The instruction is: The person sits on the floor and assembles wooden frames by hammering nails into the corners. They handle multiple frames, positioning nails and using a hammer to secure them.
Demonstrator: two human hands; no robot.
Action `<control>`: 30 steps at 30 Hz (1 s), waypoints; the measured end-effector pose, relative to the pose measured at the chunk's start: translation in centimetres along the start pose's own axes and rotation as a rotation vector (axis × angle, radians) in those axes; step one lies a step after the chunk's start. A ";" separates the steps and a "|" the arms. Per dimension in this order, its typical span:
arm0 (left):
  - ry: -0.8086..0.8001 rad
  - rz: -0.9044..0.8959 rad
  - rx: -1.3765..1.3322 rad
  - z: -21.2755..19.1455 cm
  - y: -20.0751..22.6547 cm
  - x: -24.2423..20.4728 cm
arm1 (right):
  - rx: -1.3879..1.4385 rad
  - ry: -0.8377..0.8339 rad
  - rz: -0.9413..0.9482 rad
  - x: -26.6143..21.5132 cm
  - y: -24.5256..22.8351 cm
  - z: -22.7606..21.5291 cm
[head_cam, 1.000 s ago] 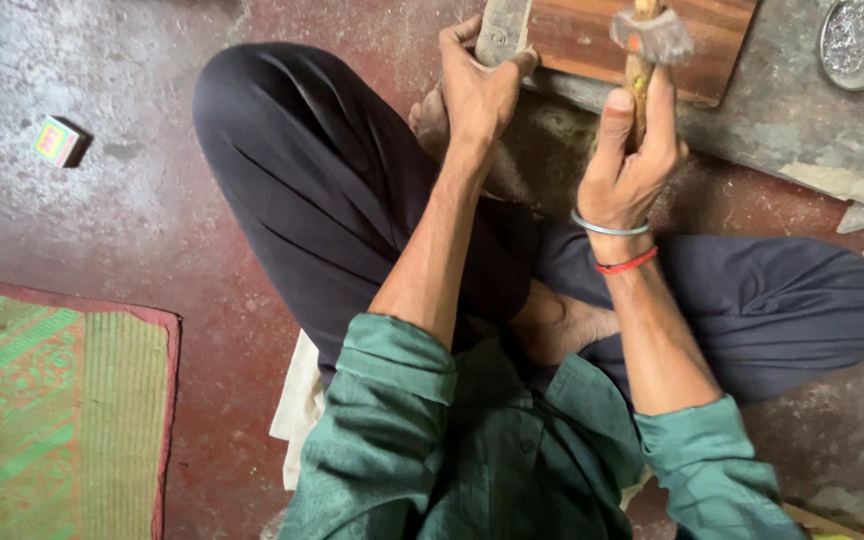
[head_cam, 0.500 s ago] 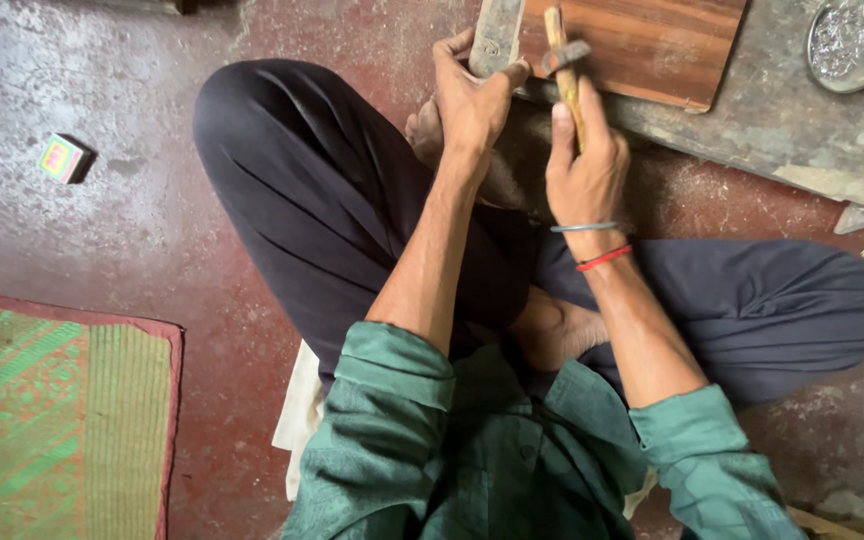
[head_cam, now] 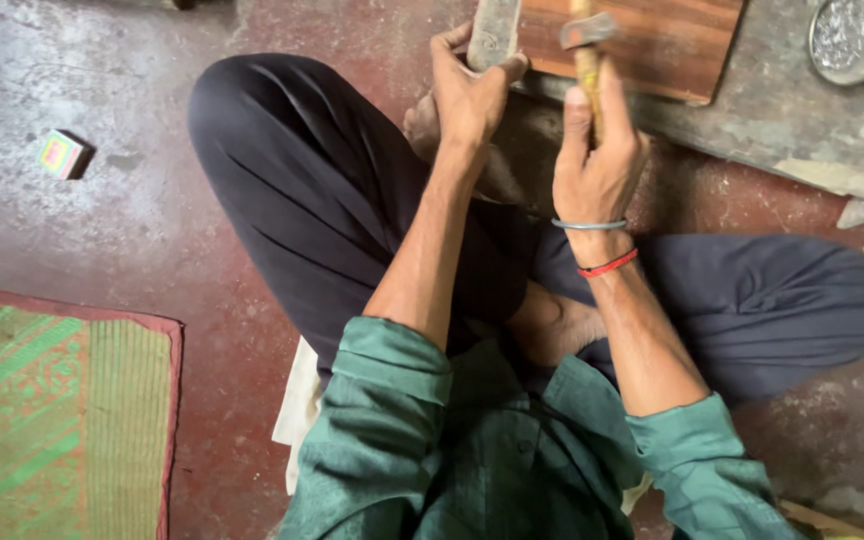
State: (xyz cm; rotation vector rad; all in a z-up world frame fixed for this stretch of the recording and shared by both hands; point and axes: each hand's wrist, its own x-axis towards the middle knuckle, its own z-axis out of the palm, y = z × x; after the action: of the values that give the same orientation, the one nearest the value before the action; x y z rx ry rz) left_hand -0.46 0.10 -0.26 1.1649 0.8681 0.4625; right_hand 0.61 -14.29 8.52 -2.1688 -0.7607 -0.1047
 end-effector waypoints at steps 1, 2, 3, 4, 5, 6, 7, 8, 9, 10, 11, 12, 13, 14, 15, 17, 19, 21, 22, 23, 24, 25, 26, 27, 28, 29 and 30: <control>-0.004 0.019 -0.019 0.1 -0.2 0.0 | 0.059 0.027 0.041 -0.1 -0.1 -0.1; 0.004 0.036 0.003 0.1 -0.2 0.0 | -0.018 -0.034 0.090 -0.1 -0.2 -0.2; 0.012 0.053 0.025 0.0 -0.2 -0.2 | -0.095 -0.097 0.138 0.1 -0.4 -0.2; 0.007 0.079 0.045 0.2 0.1 0.2 | -0.176 -0.144 0.185 0.4 -0.4 0.1; -0.001 0.036 0.046 0.3 0.3 0.3 | -0.155 -0.132 0.127 0.7 -0.3 0.0; -0.007 -0.011 0.049 0.2 0.4 0.1 | -0.135 -0.125 0.071 0.9 -0.1 0.0; -0.013 -0.058 0.053 0.2 0.5 0.2 | -0.114 -0.119 0.015 1.0 0.2 -0.1; -0.016 -0.067 0.055 0.0 0.5 0.1 | -0.075 -0.093 0.073 0.7 0.7 -0.6; -0.019 -0.077 0.057 -0.1 0.5 -0.1 | -0.037 -0.068 0.131 0.4 1.3 -1.2; -0.025 -0.079 0.060 -0.2 0.7 0.1 | 0.004 -0.036 0.186 0.2 2.0 -1.7; -0.033 -0.044 0.043 -0.1 1.0 0.1 | -0.014 -0.010 0.134 0.0 3.0 -3.1; -0.038 -0.014 0.027 -0.2 1.1 -0.3 | -0.030 0.010 0.084 -0.5 4.0 -5.0; -0.043 0.016 0.012 -0.3 1.3 -0.7 | 0.026 0.009 0.115 -1.0 5.0 -6.6; -0.037 -0.035 0.029 -0.2 1.7 -0.7 | 0.081 0.025 0.143 -1.1 6.1 -8.2; -0.031 -0.087 0.046 -0.4 2.0 -0.9 | 0.033 0.034 0.171 -1.5 7.1 -10.1; 0.011 -0.154 0.038 -0.6 2.2 -1.3 | -0.082 0.020 0.186 -1.5 9.4 -13.9; 0.075 -0.181 -0.008 -0.9 2.4 -1.8 | -0.194 -0.012 0.153 -1.5 11.3 -17.0; 0.147 -0.187 -0.067 -0.6 3.1 -2.1 | -0.259 -0.010 0.104 -1.0 12.5 -18.6; 0.169 -0.194 -0.098 0.0 3.5 -2.5 | -0.300 -0.002 0.089 -0.7 13.0 -19.1; 0.187 -0.037 0.105 0.1 3.9 -3.0 | -0.341 0.007 0.074 -0.4 13.5 -19.6; 0.196 0.119 0.299 0.5 4.1 -3.7 | -0.399 0.008 0.069 0.0 14.2 -19.6; 0.201 0.282 0.489 1.0 4.1 -4.2 | -0.457 0.009 0.065 0.2 14.8 -19.6; 0.170 0.409 0.569 1.2 4.1 -4.8 | -0.465 0.013 0.092 0.4 15.2 -19.6; 0.136 0.538 0.646 1.2 3.9 -5.3 | -0.474 0.018 0.118 0.5 15.5 -19.5; 0.113 0.665 0.728 1.3 3.8 -5.6 | -0.471 0.014 0.138 0.8 15.8 -19.4; 0.046 0.714 0.822 1.7 3.5 -5.6 | -0.460 0.027 0.128 0.9 16.0 -19.4; -0.016 0.762 0.919 2.0 3.3 -5.4 | -0.445 0.038 0.115 1.0 16.1 -19.0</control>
State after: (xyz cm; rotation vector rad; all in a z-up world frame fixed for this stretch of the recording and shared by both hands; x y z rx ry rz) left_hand -1.78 -3.83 4.97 2.3702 0.5875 0.6876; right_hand 13.63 -35.46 10.58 -2.6173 -0.6321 -0.2769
